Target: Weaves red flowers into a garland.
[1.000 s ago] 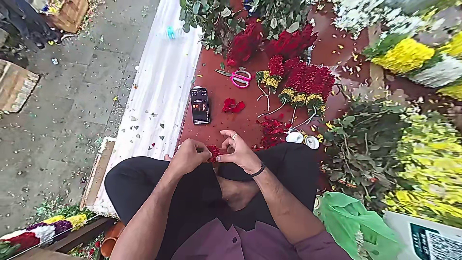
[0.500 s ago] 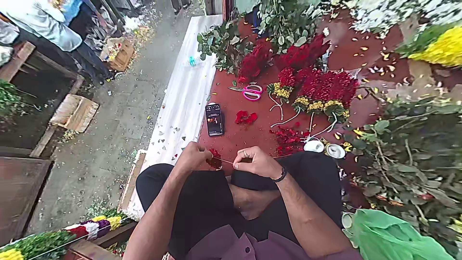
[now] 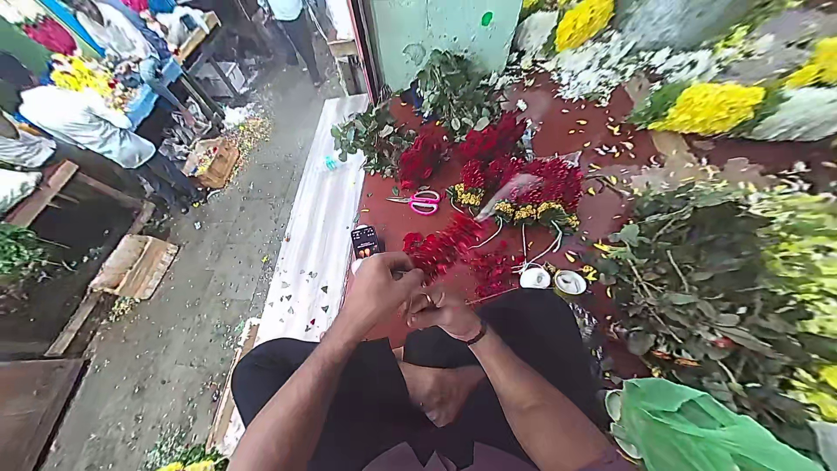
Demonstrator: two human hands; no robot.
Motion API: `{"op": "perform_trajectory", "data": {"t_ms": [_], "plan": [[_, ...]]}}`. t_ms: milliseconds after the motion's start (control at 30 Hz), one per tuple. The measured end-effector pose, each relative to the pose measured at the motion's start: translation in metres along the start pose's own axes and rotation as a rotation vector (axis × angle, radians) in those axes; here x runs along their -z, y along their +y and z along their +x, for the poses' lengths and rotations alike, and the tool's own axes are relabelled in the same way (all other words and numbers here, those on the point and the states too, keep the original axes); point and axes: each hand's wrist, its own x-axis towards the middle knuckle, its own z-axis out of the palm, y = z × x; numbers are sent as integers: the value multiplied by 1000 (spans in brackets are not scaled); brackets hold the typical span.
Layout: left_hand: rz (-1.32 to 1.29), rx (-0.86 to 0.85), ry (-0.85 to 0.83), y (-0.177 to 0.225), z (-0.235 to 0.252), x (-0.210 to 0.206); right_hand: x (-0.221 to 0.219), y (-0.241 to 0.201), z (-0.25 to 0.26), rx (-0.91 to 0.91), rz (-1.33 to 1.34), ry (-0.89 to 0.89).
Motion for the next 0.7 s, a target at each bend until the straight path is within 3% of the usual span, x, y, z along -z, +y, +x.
{"op": "perform_trajectory", "data": {"t_ms": [33,100,233,300,500,600,700], "plan": [[60,36,76,-11,4,1,4,-1,3,42,-14,-64],[125,138,103,-34,7,7,10,-7,5,62,-65,-30],[82,277,-75,-76,-12,21,28,-10,6,-24,-190,200],[32,281,-153,-86,-24,26,32,-8,8,-61,-236,227],[-14,305,-178,-106,-35,24,19,-13,6,-124,-340,-69],[8,320,-185,-119,-38,24,29,-15,9,-305,-450,-58],[64,359,-168,-130,-51,24,73,-10,28,-536,-721,187]]}}
